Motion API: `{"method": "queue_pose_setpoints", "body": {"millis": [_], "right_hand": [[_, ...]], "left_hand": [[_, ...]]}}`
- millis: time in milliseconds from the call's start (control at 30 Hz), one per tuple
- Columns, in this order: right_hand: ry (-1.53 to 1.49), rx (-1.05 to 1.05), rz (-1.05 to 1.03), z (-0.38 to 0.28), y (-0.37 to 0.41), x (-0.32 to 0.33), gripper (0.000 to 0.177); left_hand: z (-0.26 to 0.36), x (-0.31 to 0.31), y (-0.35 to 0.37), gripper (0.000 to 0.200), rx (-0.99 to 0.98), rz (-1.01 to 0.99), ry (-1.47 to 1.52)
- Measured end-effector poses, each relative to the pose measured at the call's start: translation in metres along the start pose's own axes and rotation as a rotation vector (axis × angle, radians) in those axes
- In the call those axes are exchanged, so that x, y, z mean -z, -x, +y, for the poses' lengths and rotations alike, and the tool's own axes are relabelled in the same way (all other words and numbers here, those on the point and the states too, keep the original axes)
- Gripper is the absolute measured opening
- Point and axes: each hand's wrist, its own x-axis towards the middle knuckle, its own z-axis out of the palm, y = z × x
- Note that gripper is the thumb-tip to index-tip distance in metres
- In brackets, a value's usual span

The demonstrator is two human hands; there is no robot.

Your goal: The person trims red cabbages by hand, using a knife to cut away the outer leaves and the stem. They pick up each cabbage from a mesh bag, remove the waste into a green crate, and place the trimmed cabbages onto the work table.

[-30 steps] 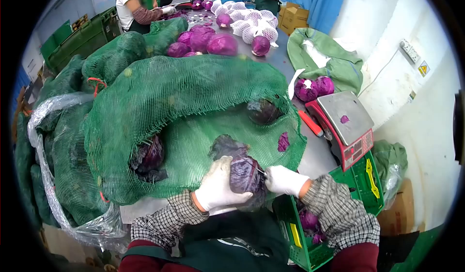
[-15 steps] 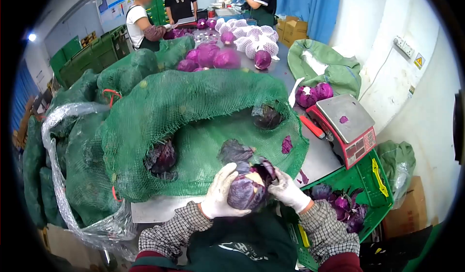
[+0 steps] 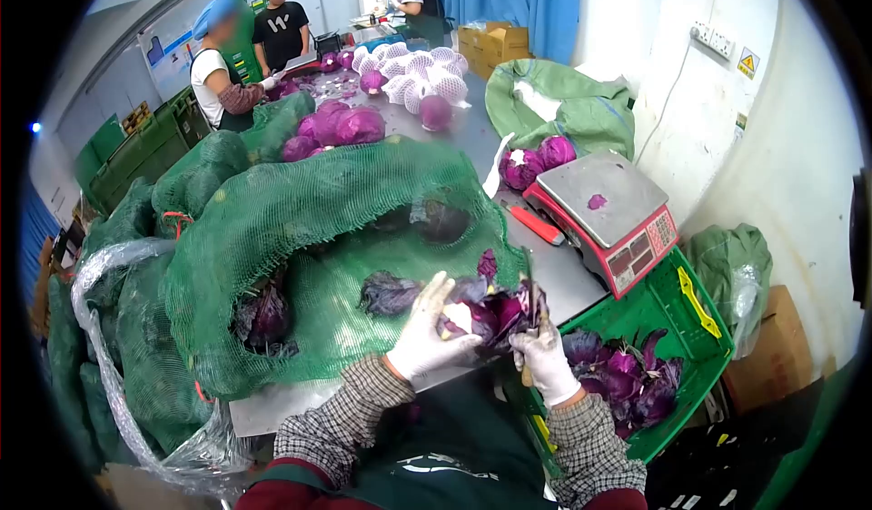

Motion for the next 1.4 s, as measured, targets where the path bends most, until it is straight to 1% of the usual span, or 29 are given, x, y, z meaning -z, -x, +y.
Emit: {"method": "queue_pose_setpoints", "body": {"millis": [33,100,200,267,333,367,400,433,500,533,567,633,667,700,733,767,800,833,900,933,967,1033,1067,1100,1167,1233,1300,1333,1400], "right_hand": [[-0.033,-0.070,0.068,0.001,-0.004,0.005,0.029],[-0.152,-0.095,0.068,0.009,-0.015,0.015,0.017],[-0.469,-0.180,0.113,0.034,-0.022,0.043,0.022],[-0.490,-0.136,0.172,0.031,-0.008,0.064,0.020],[-0.353,-0.137,0.266,0.017,0.019,0.091,0.021],[-0.327,-0.076,0.286,0.009,0.033,0.117,0.023],[-0.282,-0.017,0.401,0.000,0.049,0.141,0.027],[-0.118,0.088,0.514,0.006,0.064,0.180,0.035],[0.550,0.012,0.724,-0.025,0.105,0.222,0.067],[1.171,0.158,0.843,-0.025,0.119,0.244,0.075],[1.801,0.309,0.911,-0.024,0.126,0.263,0.085],[1.089,0.341,0.639,-0.038,0.110,0.211,0.064],[0.750,0.324,0.559,-0.046,0.102,0.184,0.054],[0.668,0.201,0.417,-0.059,0.091,0.130,0.053],[0.706,0.006,0.305,-0.077,0.081,0.079,0.053],[0.792,0.316,0.160,-0.042,0.056,0.075,0.052],[0.756,0.346,0.079,-0.023,0.035,0.061,0.053],[0.717,0.375,-0.005,-0.011,0.017,0.044,0.054],[0.548,0.234,-0.014,0.011,-0.003,0.014,0.048],[0.502,0.229,-0.003,0.017,-0.006,0.009,0.047],[0.485,0.259,0.014,0.020,-0.006,0.005,0.046],[0.676,0.459,0.059,0.041,-0.004,0.013,0.044],[0.808,0.512,0.093,0.030,0.009,0.004,0.042],[0.770,0.461,0.087,0.027,0.021,-0.001,0.046],[0.818,0.480,0.128,0.027,0.040,-0.003,0.051],[0.643,0.309,0.136,0.038,0.052,0.009,0.054],[0.532,0.191,0.132,0.040,0.059,0.023,0.052],[0.477,0.145,0.121,0.033,0.061,0.024,0.052],[0.426,0.092,0.102,0.016,0.062,0.021,0.050]], "left_hand": [[-0.001,0.004,-0.001,0.096,0.028,-0.029,0.034],[-0.008,0.007,-0.003,0.096,0.152,-0.052,0.102],[-0.033,0.016,0.004,0.087,0.359,0.002,0.449],[-0.049,0.034,0.010,0.080,0.473,-0.031,0.762],[-0.054,0.043,0.014,0.078,0.484,-0.047,0.826],[-0.056,0.044,0.016,0.078,0.491,-0.056,0.833],[-0.052,0.044,0.015,0.076,0.507,-0.042,0.872],[-0.051,0.044,0.014,0.076,0.503,-0.075,0.833],[-0.045,0.038,0.007,0.077,0.485,-0.146,0.774],[-0.027,0.040,0.001,0.078,0.475,-0.239,0.662],[-0.028,0.035,-0.001,0.082,0.302,-0.294,0.549],[-0.004,0.039,-0.019,0.089,-0.128,-0.423,0.101],[0.002,0.040,-0.025,0.094,-0.164,-0.524,0.127],[0.008,0.038,-0.031,0.100,-0.278,-0.555,0.107],[0.012,0.036,-0.034,0.103,-0.342,-0.580,0.095],[0.014,0.035,-0.037,0.105,-0.403,-0.602,0.080],[0.021,0.041,-0.040,0.108,-0.414,-0.597,0.009],[0.025,0.049,-0.043,0.108,-0.446,-0.525,-0.111],[0.017,0.063,-0.044,0.107,-0.350,-0.357,-0.281],[0.024,0.071,-0.038,0.105,-0.147,-0.389,-0.213],[0.032,0.078,-0.038,0.111,0.121,-0.603,0.068],[0.011,0.050,-0.008,0.118,0.030,-0.492,-0.164],[0.016,0.036,-0.003,0.125,0.040,-0.443,-0.122],[0.020,0.021,-0.001,0.128,-0.023,-0.379,-0.110],[0.027,0.007,-0.008,0.131,-0.088,-0.308,-0.089],[0.038,0.004,-0.019,0.129,-0.021,-0.224,-0.161],[0.030,-0.003,-0.022,0.127,0.064,-0.365,-0.110],[0.032,-0.009,-0.019,0.124,-0.006,-0.305,-0.138],[0.045,-0.018,-0.013,0.121,-0.001,-0.234,-0.190]]}}
